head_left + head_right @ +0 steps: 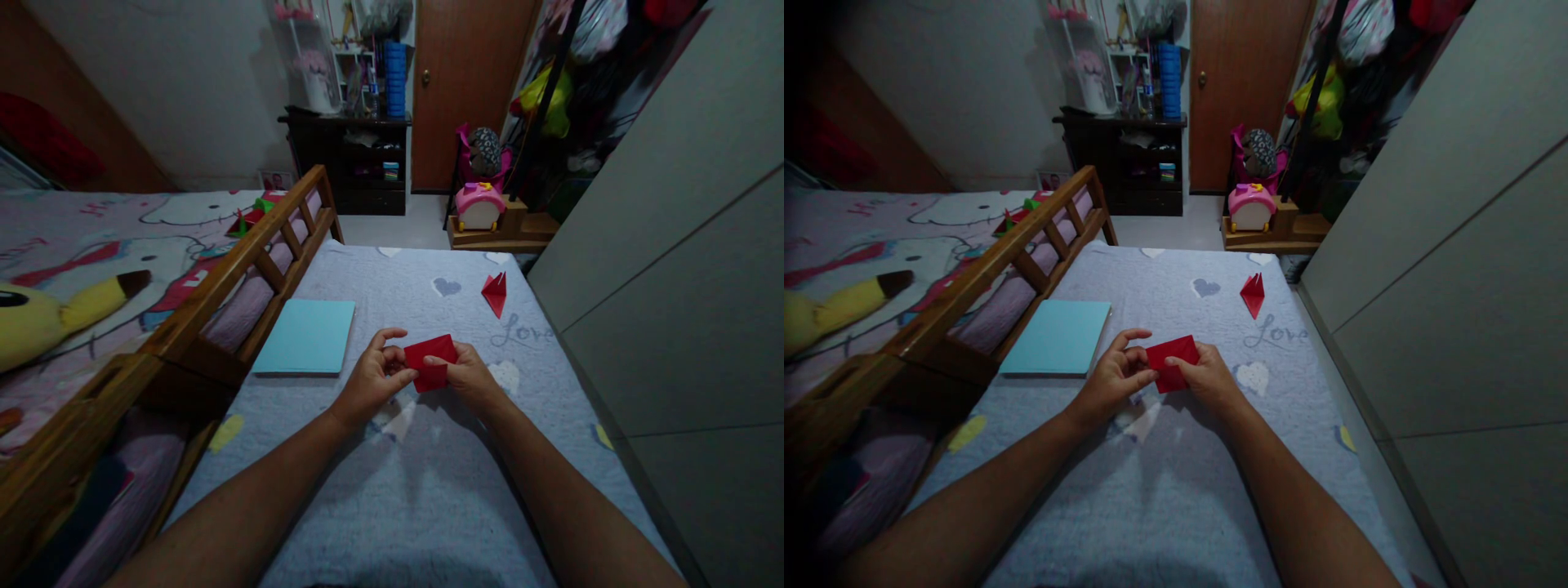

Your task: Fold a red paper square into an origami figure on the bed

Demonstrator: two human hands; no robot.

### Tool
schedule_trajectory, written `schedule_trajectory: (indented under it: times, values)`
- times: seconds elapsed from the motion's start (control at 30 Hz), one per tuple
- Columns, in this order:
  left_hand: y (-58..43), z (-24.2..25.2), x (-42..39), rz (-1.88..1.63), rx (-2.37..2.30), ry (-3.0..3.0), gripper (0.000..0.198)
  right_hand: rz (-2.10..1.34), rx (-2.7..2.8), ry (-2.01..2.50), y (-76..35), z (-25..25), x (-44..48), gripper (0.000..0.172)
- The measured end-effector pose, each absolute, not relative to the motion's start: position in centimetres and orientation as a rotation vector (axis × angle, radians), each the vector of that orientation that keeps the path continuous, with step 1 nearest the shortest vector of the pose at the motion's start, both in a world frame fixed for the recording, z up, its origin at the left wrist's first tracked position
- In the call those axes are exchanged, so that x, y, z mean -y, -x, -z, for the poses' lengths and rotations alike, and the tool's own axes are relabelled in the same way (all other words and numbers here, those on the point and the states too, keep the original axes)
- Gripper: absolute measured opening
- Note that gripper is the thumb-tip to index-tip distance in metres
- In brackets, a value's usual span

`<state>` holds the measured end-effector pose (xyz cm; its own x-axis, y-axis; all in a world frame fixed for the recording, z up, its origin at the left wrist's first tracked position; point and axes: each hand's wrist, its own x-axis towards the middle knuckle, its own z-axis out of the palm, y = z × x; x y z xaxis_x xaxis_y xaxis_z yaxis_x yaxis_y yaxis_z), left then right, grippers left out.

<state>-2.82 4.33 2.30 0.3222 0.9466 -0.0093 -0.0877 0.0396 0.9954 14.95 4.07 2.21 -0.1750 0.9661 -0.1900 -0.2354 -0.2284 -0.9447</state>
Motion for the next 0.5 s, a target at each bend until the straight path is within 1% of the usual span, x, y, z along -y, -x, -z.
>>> schedule_trajectory:
  times: [0.07,0.1,0.17,0.23,0.37,0.4,0.5]
  values:
    - [2.74,-2.32,-4.45,-0.925,-0.9,-1.171,0.035,-1.599,1.019,1.085,-14.82,-2.28,-3.94,0.026]
    - [2.71,-2.35,-4.5,-0.898,-0.91,-1.144,0.031,-1.602,1.031,1.08,-14.75,-2.32,-3.87,0.025]
    - [2.67,-2.43,-4.55,-0.867,-0.944,-1.115,0.033,-1.607,1.06,1.063,-14.6,-2.42,-3.75,0.025]
    - [2.65,-2.53,-4.55,-0.878,-0.97,-1.094,0.035,-1.609,1.059,1.052,-14.5,-2.53,-3.64,0.028]
    - [2.7,-2.62,-4.57,-0.951,-1.002,-1.087,0.035,-1.636,1.001,1.004,-14.66,-2.64,-3.63,0.051]
    - [2.73,-2.61,-4.6,-0.976,-1.014,-1.095,0.035,-1.644,1.01,0.995,-14.77,-2.61,-3.69,0.053]
    - [2.81,-2.55,-4.71,-1.043,-1.044,-1.124,0.032,-1.624,1.132,1.057,-15.04,-2.47,-3.91,0.046]
